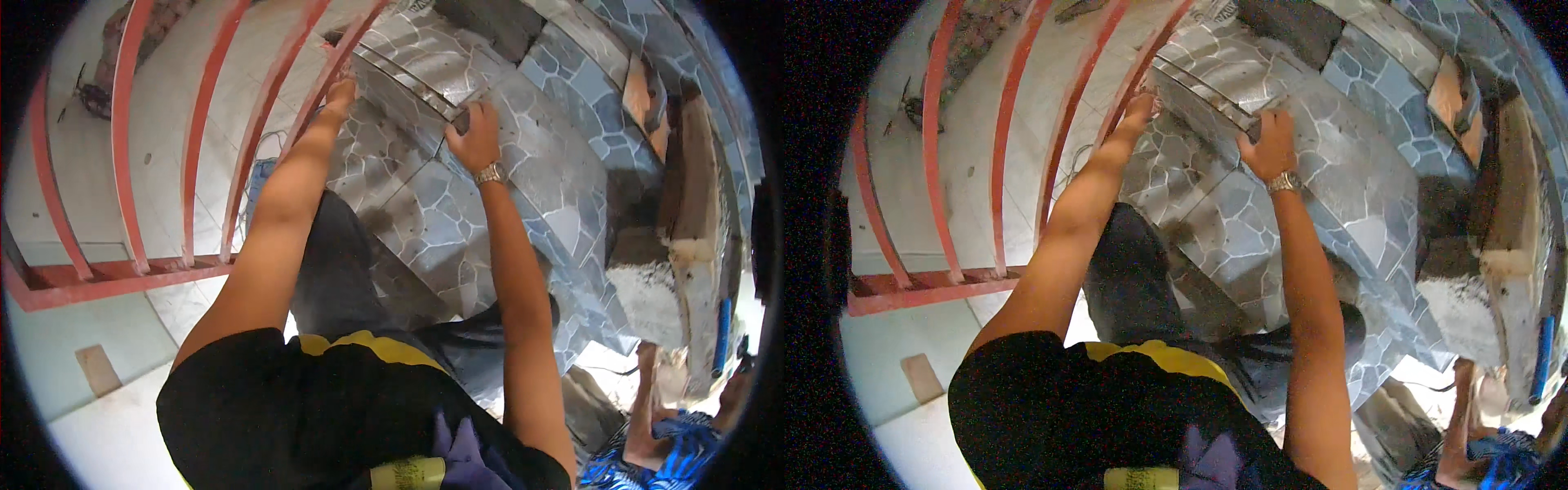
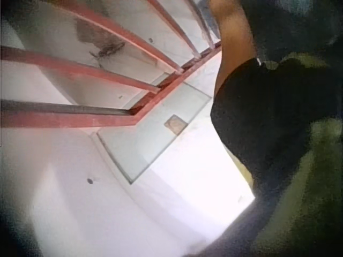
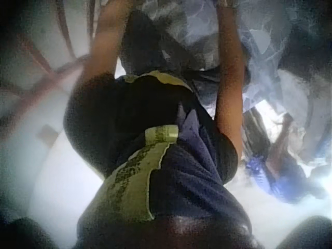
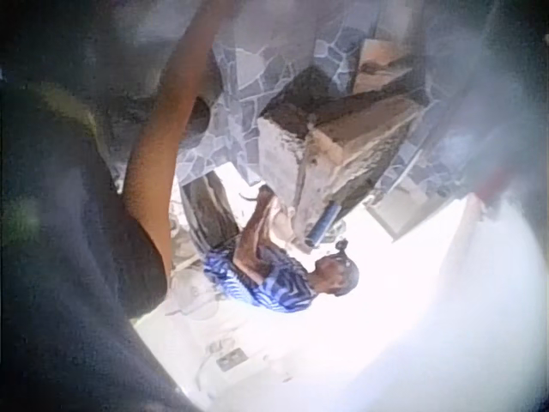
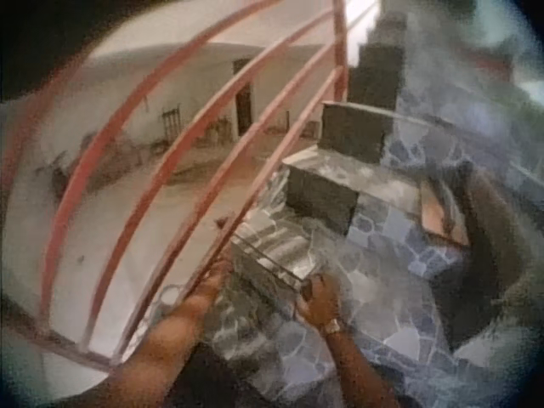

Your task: Measure and fit tiles on a staircase during construction.

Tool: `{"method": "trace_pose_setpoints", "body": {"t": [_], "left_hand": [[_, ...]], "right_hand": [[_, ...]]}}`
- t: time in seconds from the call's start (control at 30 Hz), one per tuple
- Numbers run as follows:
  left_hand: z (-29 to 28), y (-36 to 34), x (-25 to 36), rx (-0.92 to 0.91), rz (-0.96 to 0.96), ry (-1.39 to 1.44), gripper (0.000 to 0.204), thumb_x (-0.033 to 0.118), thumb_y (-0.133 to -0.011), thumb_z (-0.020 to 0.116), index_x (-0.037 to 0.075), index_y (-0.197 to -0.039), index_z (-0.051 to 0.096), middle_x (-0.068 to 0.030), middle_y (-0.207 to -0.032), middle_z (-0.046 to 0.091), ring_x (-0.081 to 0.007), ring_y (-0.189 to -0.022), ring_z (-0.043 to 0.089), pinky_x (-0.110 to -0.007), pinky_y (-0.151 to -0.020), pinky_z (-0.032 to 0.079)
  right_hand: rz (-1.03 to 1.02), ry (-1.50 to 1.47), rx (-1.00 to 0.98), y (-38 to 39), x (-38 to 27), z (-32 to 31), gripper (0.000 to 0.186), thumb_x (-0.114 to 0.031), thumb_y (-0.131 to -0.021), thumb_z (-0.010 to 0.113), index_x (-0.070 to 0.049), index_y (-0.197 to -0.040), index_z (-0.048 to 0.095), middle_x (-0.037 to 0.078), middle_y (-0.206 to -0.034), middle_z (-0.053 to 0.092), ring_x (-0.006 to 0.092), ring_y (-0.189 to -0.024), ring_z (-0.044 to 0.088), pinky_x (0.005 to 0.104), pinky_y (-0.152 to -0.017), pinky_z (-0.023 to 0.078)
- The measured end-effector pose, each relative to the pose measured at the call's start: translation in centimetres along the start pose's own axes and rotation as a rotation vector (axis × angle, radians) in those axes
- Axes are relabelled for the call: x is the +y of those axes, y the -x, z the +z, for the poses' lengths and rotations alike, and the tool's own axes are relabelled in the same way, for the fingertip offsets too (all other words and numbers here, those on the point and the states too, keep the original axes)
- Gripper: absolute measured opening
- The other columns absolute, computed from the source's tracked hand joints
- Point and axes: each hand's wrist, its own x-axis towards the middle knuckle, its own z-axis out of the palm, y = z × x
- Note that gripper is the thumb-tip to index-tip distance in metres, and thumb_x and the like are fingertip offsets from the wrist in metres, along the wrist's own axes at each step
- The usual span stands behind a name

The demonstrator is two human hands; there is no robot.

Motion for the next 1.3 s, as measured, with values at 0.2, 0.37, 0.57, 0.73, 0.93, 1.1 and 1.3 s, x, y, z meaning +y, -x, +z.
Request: {"method": "trace_pose_setpoints", "body": {"t": [0.2, 0.37, 0.57, 0.73, 0.93, 1.1, 1.3], "left_hand": [[2.8, 2.5, 8.9, -0.008, -0.426, 0.915, 0.020, 0.023, -0.091, 0.059, 0.010, -0.105, 0.066, -0.0113, -0.089, 0.066, -0.0261, -0.078, 0.063, -0.042, -0.073, 0.050], [-0.8, 6.9, 6.1, 0.147, -0.486, 0.317, 0.037, 0.032, -0.093, 0.055, 0.009, -0.119, 0.069, -0.0152, -0.125, 0.067, -0.0328, -0.116, 0.063, -0.050, -0.094, 0.049], [2.8, 8.2, 10.9, 0.297, -0.377, 0.256, 0.038, 0.025, -0.082, 0.060, 0.009, -0.116, 0.065, -0.0174, -0.124, 0.063, -0.0358, -0.116, 0.060, -0.046, -0.098, 0.046], [5.0, 7.6, 15.7, 0.530, -0.679, 0.438, 0.022, 0.021, -0.078, 0.063, 0.006, -0.089, 0.074, -0.0165, -0.107, 0.068, -0.0371, -0.110, 0.061, -0.052, -0.096, 0.045], [8.7, 7.5, 21.4, 0.084, -0.349, 0.566, 0.033, 0.021, -0.086, 0.056, 0.004, -0.111, 0.069, -0.0206, -0.115, 0.068, -0.0419, -0.110, 0.062, -0.051, -0.096, 0.045], [9.7, 5.7, 5.6, 0.669, -0.366, 0.647, 0.054, 0.039, -0.096, 0.056, -0.010, -0.120, 0.060, -0.0307, -0.112, 0.065, -0.0471, -0.106, 0.062, -0.050, -0.094, 0.048], [-1.3, 8.5, 21.9, 0.467, -0.544, 1.027, 0.061, 0.049, -0.087, 0.067, -0.007, -0.111, 0.061, -0.0314, -0.109, 0.066, -0.0451, -0.106, 0.063, -0.049, -0.095, 0.048]], "right_hand": [[0.057, 0.126, -0.077, 2.0, 3.4, -1.5, 0.040, -0.016, -0.073, 0.075, -0.001, -0.107, 0.060, 0.024, -0.111, 0.058, 0.0425, -0.103, 0.054, 0.0486, -0.089, 0.045], [-0.005, 0.077, -0.096, 0.1, 0.5, -0.2, 0.035, -0.016, -0.074, 0.074, -0.002, -0.104, 0.062, 0.021, -0.102, 0.062, 0.0414, -0.099, 0.057, 0.0484, -0.088, 0.046], [0.072, 0.067, -0.134, 0.4, 0.0, 0.6, 0.029, -0.016, -0.078, 0.075, -0.003, -0.101, 0.065, 0.017, -0.099, 0.064, 0.0359, -0.092, 0.060, 0.0448, -0.083, 0.049], [0.055, 0.061, -0.138, 0.4, -0.5, 1.0, 0.025, -0.019, -0.085, 0.073, -0.002, -0.102, 0.067, 0.015, -0.100, 0.066, 0.0331, -0.093, 0.061, 0.0419, -0.082, 0.050], [0.130, 0.169, -0.092, 1.3, 3.2, -2.7, 0.022, -0.019, -0.086, 0.072, -0.002, -0.098, 0.067, 0.015, -0.096, 0.066, 0.0323, -0.091, 0.062, 0.0423, -0.082, 0.050], [0.056, -0.042, -0.070, -1.2, -2.8, 3.5, 0.017, -0.018, -0.087, 0.067, -0.002, -0.094, 0.067, 0.016, -0.095, 0.066, 0.0357, -0.089, 0.062, 0.0434, -0.083, 0.049], [0.116, 0.056, 0.025, 0.8, 2.1, -1.2, 0.023, -0.021, -0.080, 0.072, -0.003, -0.093, 0.066, 0.017, -0.095, 0.065, 0.0384, -0.091, 0.061, 0.0451, -0.083, 0.049]]}}
